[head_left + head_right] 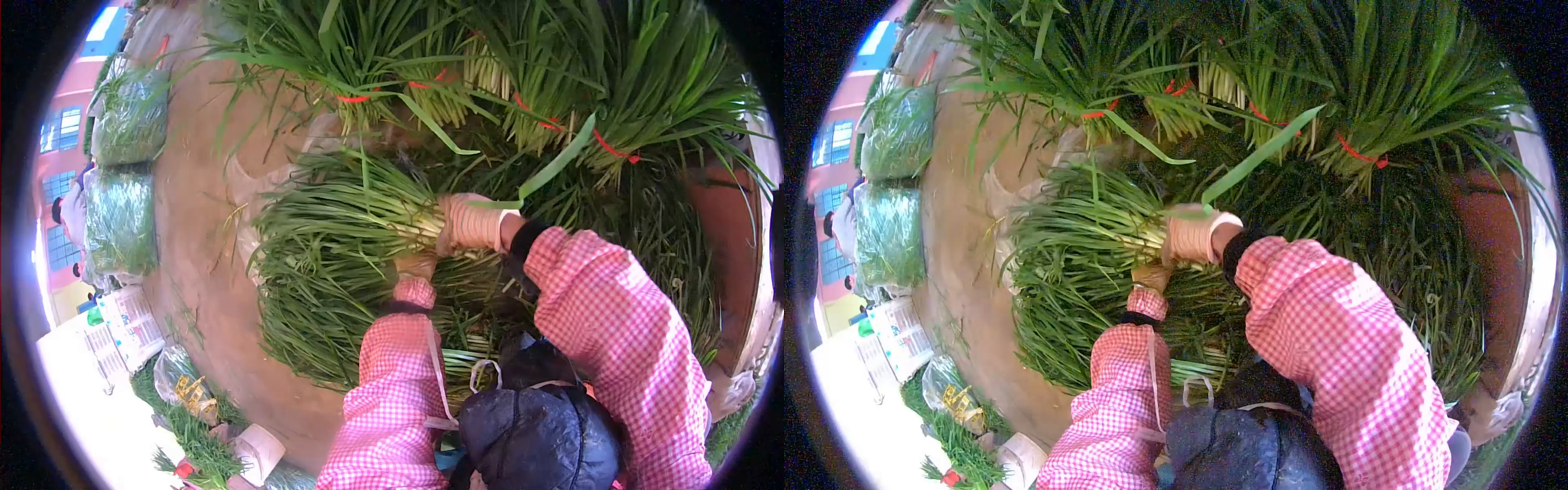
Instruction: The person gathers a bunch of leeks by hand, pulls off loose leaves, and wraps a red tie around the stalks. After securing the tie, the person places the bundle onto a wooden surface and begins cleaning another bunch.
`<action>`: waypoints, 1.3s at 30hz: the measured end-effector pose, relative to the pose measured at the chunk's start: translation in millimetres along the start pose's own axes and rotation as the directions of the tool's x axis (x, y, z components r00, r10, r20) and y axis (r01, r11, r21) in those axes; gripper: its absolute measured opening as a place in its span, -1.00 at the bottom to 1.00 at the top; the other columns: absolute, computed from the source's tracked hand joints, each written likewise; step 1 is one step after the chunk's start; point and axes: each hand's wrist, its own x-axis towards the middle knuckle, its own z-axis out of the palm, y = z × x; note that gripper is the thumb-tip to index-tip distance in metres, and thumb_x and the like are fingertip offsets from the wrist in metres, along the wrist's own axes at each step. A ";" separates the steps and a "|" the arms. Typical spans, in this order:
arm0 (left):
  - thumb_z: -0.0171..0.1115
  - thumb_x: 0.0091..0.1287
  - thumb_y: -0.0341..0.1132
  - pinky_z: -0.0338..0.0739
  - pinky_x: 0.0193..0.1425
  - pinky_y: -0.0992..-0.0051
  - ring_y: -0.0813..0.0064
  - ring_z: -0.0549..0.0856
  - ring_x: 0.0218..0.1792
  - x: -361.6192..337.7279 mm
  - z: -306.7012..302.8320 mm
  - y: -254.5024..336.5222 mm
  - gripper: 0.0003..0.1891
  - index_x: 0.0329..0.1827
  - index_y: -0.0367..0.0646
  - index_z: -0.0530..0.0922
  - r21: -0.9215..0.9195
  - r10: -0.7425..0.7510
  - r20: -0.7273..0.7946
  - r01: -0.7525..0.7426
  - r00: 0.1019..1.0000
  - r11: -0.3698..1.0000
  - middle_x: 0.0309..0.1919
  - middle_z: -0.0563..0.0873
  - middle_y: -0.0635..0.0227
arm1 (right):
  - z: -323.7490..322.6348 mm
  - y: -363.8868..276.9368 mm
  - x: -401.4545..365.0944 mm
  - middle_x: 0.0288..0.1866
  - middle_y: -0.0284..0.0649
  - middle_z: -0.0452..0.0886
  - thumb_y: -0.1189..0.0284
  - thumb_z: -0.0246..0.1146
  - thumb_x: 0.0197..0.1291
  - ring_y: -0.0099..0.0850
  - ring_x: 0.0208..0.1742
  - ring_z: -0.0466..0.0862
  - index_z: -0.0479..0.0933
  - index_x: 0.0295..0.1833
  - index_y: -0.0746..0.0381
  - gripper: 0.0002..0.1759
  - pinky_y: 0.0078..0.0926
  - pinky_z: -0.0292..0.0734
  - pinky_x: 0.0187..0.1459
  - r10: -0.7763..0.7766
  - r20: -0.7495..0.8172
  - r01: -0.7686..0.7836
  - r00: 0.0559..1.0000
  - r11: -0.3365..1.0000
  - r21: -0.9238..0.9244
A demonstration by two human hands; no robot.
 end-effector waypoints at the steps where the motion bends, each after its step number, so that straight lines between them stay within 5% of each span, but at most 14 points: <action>1: 0.19 0.28 -0.19 0.21 0.40 0.43 0.34 0.38 0.30 -1.7 -1.0 -0.2 -0.35 0.40 -0.12 0.19 0.003 0.003 0.005 -0.003 1.000 1.000 0.29 0.41 0.20 | -35.2 -38.2 -38.5 -0.55 -0.06 0.51 0.44 0.30 -0.21 -0.20 -0.51 0.51 0.51 -0.45 0.30 -0.82 -0.29 0.44 -0.43 0.101 -0.115 -0.083 0.988 0.985 0.150; 3: 0.20 0.27 -0.19 0.21 0.39 0.42 0.33 0.38 0.30 -1.6 -2.9 0.2 -0.34 0.40 -0.13 0.19 0.004 0.006 0.013 -0.006 1.000 1.000 0.28 0.41 0.20 | -73.3 -69.0 -50.7 -0.61 -0.13 0.42 0.42 0.33 -0.19 -0.21 -0.55 0.41 0.48 -0.44 0.28 -0.79 -0.33 0.34 -0.48 0.219 0.113 -0.236 0.969 0.958 0.165; 8: 0.23 0.24 -0.20 0.21 0.39 0.41 0.30 0.38 0.29 -0.9 -6.0 2.6 -0.32 0.41 -0.14 0.19 -0.007 0.003 0.033 -0.003 0.999 1.000 0.27 0.43 0.19 | 11.5 -16.6 -23.2 -0.58 -0.11 0.50 0.39 0.28 -0.15 -0.23 -0.52 0.51 0.48 -0.54 0.27 -0.82 -0.32 0.40 -0.49 -0.289 0.139 0.321 0.947 0.860 -0.396; 12: 0.24 0.21 -0.21 0.21 0.39 0.40 0.27 0.39 0.29 1.5 -9.0 3.3 -0.30 0.41 -0.15 0.19 -0.013 0.010 0.044 -0.009 0.999 1.000 0.27 0.44 0.18 | -36.8 -26.1 -53.2 -0.58 -0.21 0.51 0.41 0.28 -0.01 -0.39 -0.44 0.59 0.53 -0.52 0.27 -0.83 -0.46 0.45 -0.39 -0.477 -0.221 0.525 0.851 0.781 0.339; 14: 0.25 0.20 -0.21 0.21 0.38 0.39 0.26 0.39 0.29 1.0 -10.4 3.7 -0.29 0.41 -0.15 0.19 -0.019 0.008 0.050 -0.007 0.999 1.000 0.26 0.44 0.17 | -96.1 -39.5 -88.5 -0.54 -0.27 0.54 0.38 0.31 0.08 -0.49 -0.42 0.58 0.56 -0.35 0.27 -0.83 -0.54 0.46 -0.32 -0.438 -0.158 0.446 0.885 0.702 0.555; 15: 0.26 0.19 -0.21 0.21 0.38 0.39 0.26 0.39 0.29 0.6 -12.0 4.7 -0.28 0.41 -0.15 0.19 -0.022 0.006 0.051 -0.005 0.999 1.000 0.26 0.44 0.17 | -122.7 -40.6 -104.5 -0.45 -0.29 0.62 0.36 0.29 0.12 -0.52 -0.38 0.60 0.60 -0.21 0.27 -0.79 -0.56 0.49 -0.27 -0.395 0.140 0.327 0.908 0.877 0.351; 16: 0.26 0.19 -0.22 0.21 0.38 0.39 0.25 0.39 0.29 0.2 -12.9 6.1 -0.28 0.41 -0.15 0.19 -0.022 0.009 0.055 -0.007 0.998 1.000 0.26 0.45 0.17 | -139.1 -40.1 -121.4 -0.34 -0.27 0.67 0.44 0.26 0.06 -0.38 -0.31 0.64 0.62 -0.20 0.25 -0.81 -0.49 0.52 -0.24 -0.495 0.028 0.451 0.868 0.812 0.370; 18: 0.27 0.17 -0.22 0.21 0.38 0.38 0.24 0.39 0.29 -3.0 -15.7 8.6 -0.27 0.41 -0.16 0.19 -0.023 0.007 0.066 -0.006 0.998 1.000 0.25 0.45 0.16 | -146.1 -21.2 -166.7 -0.25 -0.24 0.71 0.49 0.26 0.00 -0.29 -0.26 0.68 0.64 -0.15 0.24 -0.76 -0.42 0.56 -0.22 -0.389 -0.041 0.342 0.920 0.752 0.564; 21: 0.29 0.15 -0.23 0.21 0.38 0.37 0.22 0.39 0.29 -5.9 -19.0 10.5 -0.25 0.41 -0.17 0.19 -0.056 -0.006 0.101 0.012 0.995 0.998 0.25 0.46 0.15 | -208.3 -61.9 -248.5 -0.31 -0.28 0.69 0.37 0.41 -0.08 -0.52 -0.31 0.64 0.57 -0.03 0.30 -0.55 -0.49 0.54 -0.28 0.304 0.363 -0.472 0.881 0.494 0.730; 25: 0.30 0.13 -0.23 0.21 0.37 0.36 0.20 0.39 0.29 -2.4 -27.1 19.0 -0.23 0.41 -0.17 0.19 -0.206 0.014 0.167 0.021 0.986 0.978 0.24 0.47 0.14 | -239.7 -94.4 -359.4 -0.26 -0.36 0.63 0.40 0.45 -0.18 -0.64 -0.36 0.55 0.50 0.03 0.30 -0.43 -0.59 0.55 -0.34 0.550 0.383 -0.589 0.742 0.262 0.765; 28: 0.32 0.11 -0.24 0.21 0.37 0.35 0.18 0.39 0.29 6.0 -25.1 36.4 -0.22 0.41 -0.18 0.19 -0.380 0.068 0.210 0.017 0.975 0.925 0.23 0.48 0.13 | -213.5 -96.4 -446.9 -0.35 -0.30 0.63 0.47 0.42 -0.13 -0.58 -0.50 0.58 0.47 0.04 0.30 -0.47 -0.60 0.56 -0.49 0.650 0.351 -0.518 0.674 0.078 0.852; 31: 0.33 0.07 -0.25 0.21 0.38 0.40 0.20 0.39 0.30 -7.8 -34.1 54.4 -0.24 0.38 -0.16 0.26 0.158 0.155 0.060 -0.163 0.986 0.974 0.24 0.46 0.08 | -174.9 -124.6 -515.1 -0.40 -0.28 0.62 0.52 0.40 -0.08 -0.52 -0.54 0.61 0.45 0.05 0.28 -0.50 -0.60 0.57 -0.50 0.682 0.391 -0.339 0.618 -0.217 0.915; 35: 0.32 0.08 -0.26 0.20 0.38 0.38 0.26 0.39 0.29 -56.4 -78.9 163.8 -0.32 0.33 -0.12 0.36 0.417 -0.001 0.034 -0.013 0.999 0.909 0.26 0.45 0.10 | -117.6 -157.0 -561.7 -0.32 -0.21 0.64 0.54 0.33 -0.13 -0.42 -0.52 0.60 0.43 0.07 0.30 -0.47 -0.52 0.53 -0.47 0.765 0.217 -0.078 0.606 -0.214 0.974; 39: 0.20 0.23 -0.38 0.41 0.20 0.44 0.42 0.52 0.14 -151.1 -127.1 297.7 -0.50 0.27 -0.25 0.40 -0.333 0.173 0.086 -0.136 0.981 0.933 0.18 0.52 0.21 | -106.6 -217.4 -580.2 -0.16 -0.20 0.61 0.52 0.35 -0.15 -0.50 -0.30 0.61 0.33 0.22 0.35 -0.30 -0.55 0.53 -0.30 0.755 -0.023 0.266 0.655 -0.202 0.942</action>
